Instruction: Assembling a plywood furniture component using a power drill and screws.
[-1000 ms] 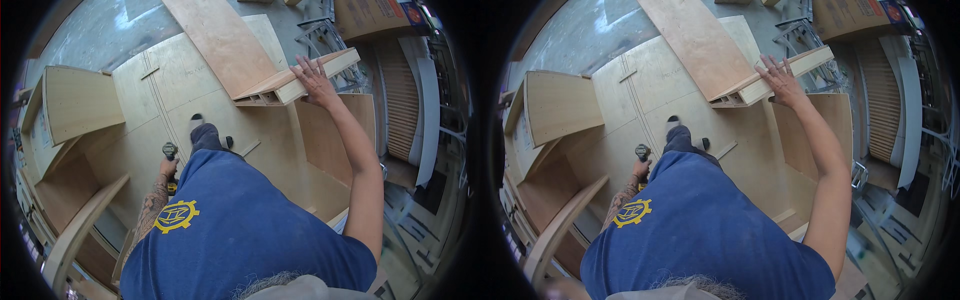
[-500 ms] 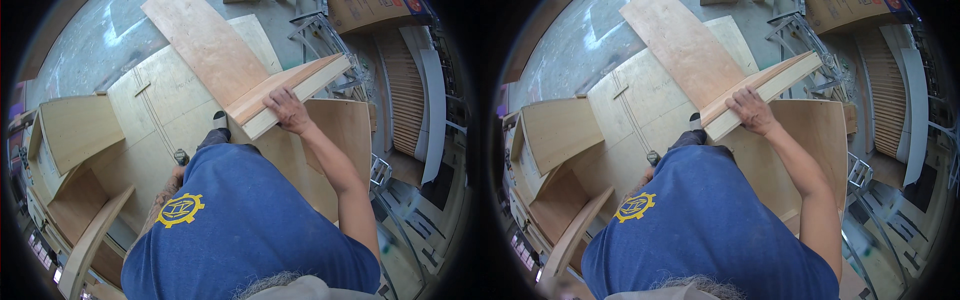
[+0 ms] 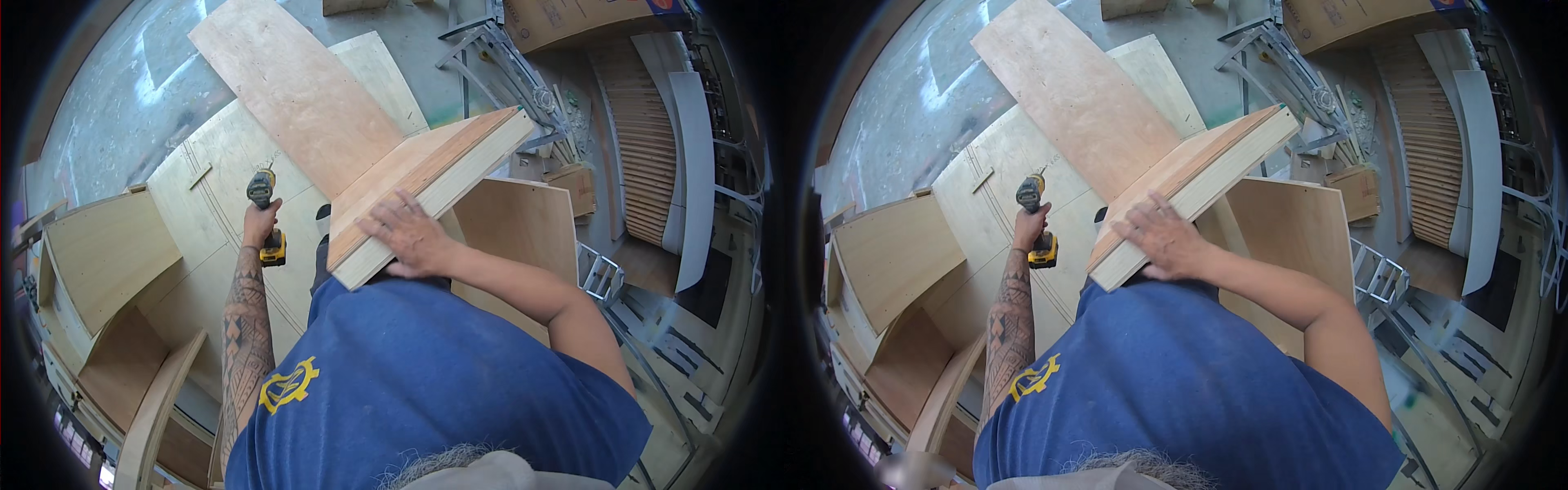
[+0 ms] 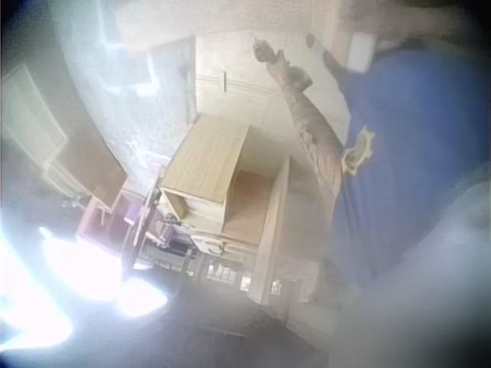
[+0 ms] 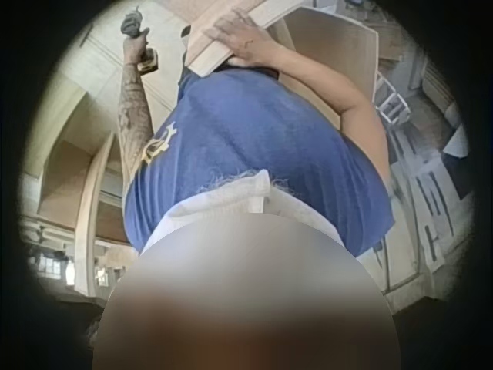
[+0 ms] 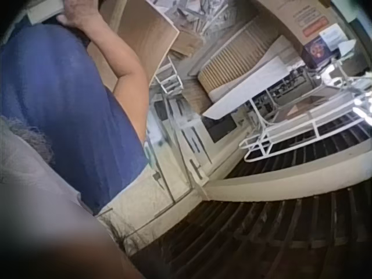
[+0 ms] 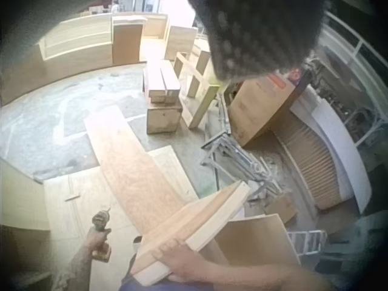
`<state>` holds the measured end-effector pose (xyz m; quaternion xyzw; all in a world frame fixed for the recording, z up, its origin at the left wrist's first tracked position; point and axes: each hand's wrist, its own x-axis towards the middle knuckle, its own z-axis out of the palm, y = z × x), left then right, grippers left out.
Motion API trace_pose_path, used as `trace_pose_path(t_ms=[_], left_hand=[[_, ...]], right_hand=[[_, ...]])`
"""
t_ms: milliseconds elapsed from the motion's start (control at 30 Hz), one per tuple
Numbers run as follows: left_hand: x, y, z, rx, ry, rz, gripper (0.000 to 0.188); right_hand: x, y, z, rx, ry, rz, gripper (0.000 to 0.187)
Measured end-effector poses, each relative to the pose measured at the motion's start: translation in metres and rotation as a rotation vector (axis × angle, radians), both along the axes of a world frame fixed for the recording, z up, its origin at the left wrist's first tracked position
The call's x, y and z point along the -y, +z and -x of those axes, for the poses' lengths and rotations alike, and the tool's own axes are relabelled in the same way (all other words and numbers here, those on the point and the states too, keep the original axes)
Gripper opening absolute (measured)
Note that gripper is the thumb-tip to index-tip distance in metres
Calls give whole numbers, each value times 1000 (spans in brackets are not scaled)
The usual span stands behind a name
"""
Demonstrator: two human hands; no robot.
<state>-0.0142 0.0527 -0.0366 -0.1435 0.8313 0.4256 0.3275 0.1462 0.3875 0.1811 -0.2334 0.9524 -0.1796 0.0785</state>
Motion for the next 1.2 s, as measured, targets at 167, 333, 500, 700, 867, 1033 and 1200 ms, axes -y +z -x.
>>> trace_pose_path(t_ms=[167,333,500,700,867,1033,1200], left_hand=[[-22,39,-43,44,-208,159,41],[29,53,-181,-73,-135,-58,29],[-28,95,-258,133,-293,367,41],[-78,125,-265,314,-228,429,41],[-93,131,-272,367,-194,446,42],[-101,132,-287,404,-169,456,42],[-108,133,-301,431,-130,456,43]], right_hand=[[-75,29,32,150,-131,703,79],[-183,1,57,-213,-462,404,57],[-219,-18,55,-95,-387,268,37],[-221,-34,55,-278,-482,492,34],[-221,-36,54,-258,-485,516,33],[-219,-35,55,-234,-474,498,32],[-220,-35,56,-206,-472,511,30]])
